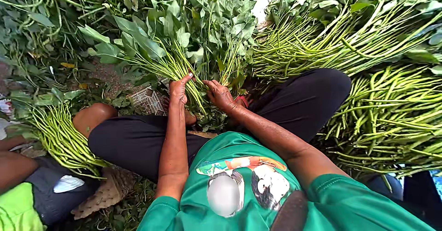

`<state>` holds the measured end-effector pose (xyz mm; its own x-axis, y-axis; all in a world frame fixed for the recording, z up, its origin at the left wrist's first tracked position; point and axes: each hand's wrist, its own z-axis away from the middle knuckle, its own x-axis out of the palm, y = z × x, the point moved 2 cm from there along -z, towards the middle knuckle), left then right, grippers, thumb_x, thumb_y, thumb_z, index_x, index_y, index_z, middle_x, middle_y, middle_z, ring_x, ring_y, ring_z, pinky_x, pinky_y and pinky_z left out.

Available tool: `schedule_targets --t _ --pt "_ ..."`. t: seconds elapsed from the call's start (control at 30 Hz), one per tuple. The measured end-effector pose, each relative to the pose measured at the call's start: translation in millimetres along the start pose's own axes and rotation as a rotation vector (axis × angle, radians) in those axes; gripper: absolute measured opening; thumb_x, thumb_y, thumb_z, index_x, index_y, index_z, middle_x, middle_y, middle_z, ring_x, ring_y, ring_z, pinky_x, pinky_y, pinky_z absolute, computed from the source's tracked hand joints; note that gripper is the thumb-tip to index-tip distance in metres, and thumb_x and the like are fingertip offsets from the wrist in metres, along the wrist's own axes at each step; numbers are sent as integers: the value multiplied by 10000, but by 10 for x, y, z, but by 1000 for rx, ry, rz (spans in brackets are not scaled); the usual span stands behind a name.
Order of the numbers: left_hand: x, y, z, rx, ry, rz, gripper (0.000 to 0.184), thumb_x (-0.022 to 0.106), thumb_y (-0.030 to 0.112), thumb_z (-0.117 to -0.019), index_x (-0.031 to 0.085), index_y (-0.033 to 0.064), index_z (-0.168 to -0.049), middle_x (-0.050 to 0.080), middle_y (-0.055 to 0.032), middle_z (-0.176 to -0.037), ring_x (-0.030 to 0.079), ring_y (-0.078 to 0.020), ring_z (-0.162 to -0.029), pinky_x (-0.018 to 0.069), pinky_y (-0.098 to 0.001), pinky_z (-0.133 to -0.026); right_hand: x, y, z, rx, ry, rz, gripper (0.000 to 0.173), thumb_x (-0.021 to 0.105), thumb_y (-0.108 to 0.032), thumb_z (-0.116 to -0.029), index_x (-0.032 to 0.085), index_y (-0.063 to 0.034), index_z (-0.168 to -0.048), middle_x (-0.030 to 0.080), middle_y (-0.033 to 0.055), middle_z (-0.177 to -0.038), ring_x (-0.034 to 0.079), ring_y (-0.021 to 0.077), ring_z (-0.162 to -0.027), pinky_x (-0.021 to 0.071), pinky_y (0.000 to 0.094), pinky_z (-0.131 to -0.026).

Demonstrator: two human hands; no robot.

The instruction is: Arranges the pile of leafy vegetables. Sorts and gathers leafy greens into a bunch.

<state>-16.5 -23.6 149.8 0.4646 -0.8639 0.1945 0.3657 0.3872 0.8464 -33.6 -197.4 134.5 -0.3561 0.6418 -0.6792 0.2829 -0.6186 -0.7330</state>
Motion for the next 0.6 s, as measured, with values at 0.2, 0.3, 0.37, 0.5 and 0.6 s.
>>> schedule_targets --t 0.2,0.3,0.37,0.5,0.6 --pt "11 -27 -20 -24 -6 -23 391 739 -62 -866 608 -13 -1231 714 -118 -998 694 -184 -809 608 -340 -746 -44 7 -11 -100 64 223 355 529 -65 -1026 673 -70 -1350 683 250 -1035 711 415 -822 585 548 -722" --pt "-19 -38 -34 -21 -13 -100 374 754 -58 -856 642 -14 -1210 721 -115 -1066 697 -178 -883 599 -332 -794 -60 73 -50 -69 -15 59 310 632 -188 -1004 724 -89 -1283 714 216 -1089 681 408 -1035 506 589 -921" --pt "-40 -24 -24 -21 -65 -117 358 741 -58 -864 647 -16 -1208 726 -113 -1075 701 -175 -910 598 -332 -813 -106 86 -129 119 -183 -235 412 572 -356 -1046 713 -39 -1268 696 203 -1218 639 348 -1183 460 557 -1066" --pt "-2 -31 40 -58 -220 -26 339 694 -45 -900 633 -7 -1231 721 -113 -1081 700 -195 -961 599 -369 -861 -124 -39 -276 470 -350 -743 627 395 -536 -1087 669 -4 -1272 672 162 -1280 625 217 -1203 474 466 -1067" --pt "50 -7 109 -61 -188 -13 361 692 -55 -893 581 27 -1226 714 -73 -1027 701 -166 -926 604 -362 -853 24 -89 -380 539 -235 -1053 556 465 -516 -1069 650 -23 -1248 691 112 -1149 666 174 -1042 559 408 -936"
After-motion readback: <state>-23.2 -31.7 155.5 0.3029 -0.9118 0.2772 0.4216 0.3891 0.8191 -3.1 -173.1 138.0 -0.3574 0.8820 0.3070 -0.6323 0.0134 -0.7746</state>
